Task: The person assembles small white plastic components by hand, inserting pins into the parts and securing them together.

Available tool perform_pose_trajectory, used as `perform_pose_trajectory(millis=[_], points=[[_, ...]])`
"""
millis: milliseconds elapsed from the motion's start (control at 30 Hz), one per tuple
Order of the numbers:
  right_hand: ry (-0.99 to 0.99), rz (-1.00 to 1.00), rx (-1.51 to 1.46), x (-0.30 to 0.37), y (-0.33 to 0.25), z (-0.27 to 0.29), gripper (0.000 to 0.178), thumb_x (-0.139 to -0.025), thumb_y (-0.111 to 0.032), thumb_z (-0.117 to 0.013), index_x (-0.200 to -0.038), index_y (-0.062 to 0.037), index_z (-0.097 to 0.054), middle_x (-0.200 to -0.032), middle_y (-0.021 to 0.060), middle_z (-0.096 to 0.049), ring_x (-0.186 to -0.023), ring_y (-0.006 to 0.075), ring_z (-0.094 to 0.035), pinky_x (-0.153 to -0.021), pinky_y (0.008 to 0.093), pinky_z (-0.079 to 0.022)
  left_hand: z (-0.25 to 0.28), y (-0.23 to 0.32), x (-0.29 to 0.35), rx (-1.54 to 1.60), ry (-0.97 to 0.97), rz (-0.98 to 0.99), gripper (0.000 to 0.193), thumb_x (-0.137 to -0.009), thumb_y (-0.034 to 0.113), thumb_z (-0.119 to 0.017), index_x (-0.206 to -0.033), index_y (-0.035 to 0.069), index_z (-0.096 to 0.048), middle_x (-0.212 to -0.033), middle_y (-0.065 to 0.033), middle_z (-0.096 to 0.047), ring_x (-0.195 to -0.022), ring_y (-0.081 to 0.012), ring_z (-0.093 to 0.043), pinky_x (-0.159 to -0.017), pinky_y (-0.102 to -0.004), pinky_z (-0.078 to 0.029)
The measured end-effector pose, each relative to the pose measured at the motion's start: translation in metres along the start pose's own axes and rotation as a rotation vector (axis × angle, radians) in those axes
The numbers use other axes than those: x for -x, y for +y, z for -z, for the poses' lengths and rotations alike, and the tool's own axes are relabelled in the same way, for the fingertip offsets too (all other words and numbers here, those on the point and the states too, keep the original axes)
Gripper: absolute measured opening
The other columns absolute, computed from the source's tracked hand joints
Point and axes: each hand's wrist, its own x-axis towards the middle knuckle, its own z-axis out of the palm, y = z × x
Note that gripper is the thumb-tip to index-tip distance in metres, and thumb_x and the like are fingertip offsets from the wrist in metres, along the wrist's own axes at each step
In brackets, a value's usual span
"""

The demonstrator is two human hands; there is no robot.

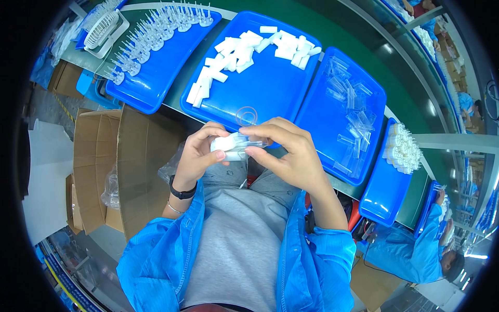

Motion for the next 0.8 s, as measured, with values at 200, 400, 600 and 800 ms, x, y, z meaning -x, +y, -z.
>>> perform_pose_trajectory(millis=[200, 400, 600, 800], points=[[0.065, -0.014, -0.008, -0.001, -0.007, -0.010, 0.036, -0.067, -0.005, -0.078, -0.102, -0.0042, -0.070, -0.085, 0.0083, -0.068, -0.077, 0.0150, -0.063, -0.070, 0.0260, -0.049, -0.004, -0.005, -0.002, -0.286, -0.010, -0.103, 0.029, -0.078, -0.002, -0.070, -0.105, -0.002, -0.062, -0.110, -0.0074, -0.049, -0.098, -0.0162, -0.057, -0.069, -0.0262, -0.059], [0.068, -0.086, -0.057, 0.002, 0.002, -0.005, 0.037, -0.067, -0.003, -0.078, -0.102, -0.0037, -0.069, -0.088, 0.0086, -0.069, -0.082, 0.0143, -0.065, -0.072, 0.0254, -0.050, -0.005, -0.004, -0.001, -0.232, 0.047, -0.052, 0.023, -0.078, -0.001, -0.070, -0.101, 0.000, -0.064, -0.107, -0.0075, -0.050, -0.095, -0.0151, -0.057, -0.070, -0.0245, -0.057], [0.062, -0.114, -0.143, 0.008, 0.013, -0.005, 0.029, -0.070, -0.006, -0.079, -0.097, -0.0041, -0.071, -0.088, 0.0085, -0.070, -0.078, 0.0150, -0.065, -0.072, 0.0268, -0.051, -0.003, -0.011, -0.001, -0.209, 0.035, -0.117, 0.022, -0.079, 0.000, -0.070, -0.100, 0.000, -0.064, -0.107, -0.0084, -0.051, -0.092, -0.0149, -0.058, -0.066, -0.0244, -0.058], [0.075, -0.119, -0.241, 0.014, 0.023, -0.009, 0.028, -0.070, -0.005, -0.079, -0.096, -0.0032, -0.070, -0.091, 0.0088, -0.070, -0.081, 0.0143, -0.066, -0.073, 0.0265, -0.051, -0.005, -0.010, 0.000, -0.097, 0.045, -0.100, 0.017, -0.082, 0.000, -0.067, -0.099, 0.001, -0.063, -0.107, -0.0094, -0.051, -0.092, -0.0148, -0.058, -0.064, -0.0247, -0.058]])
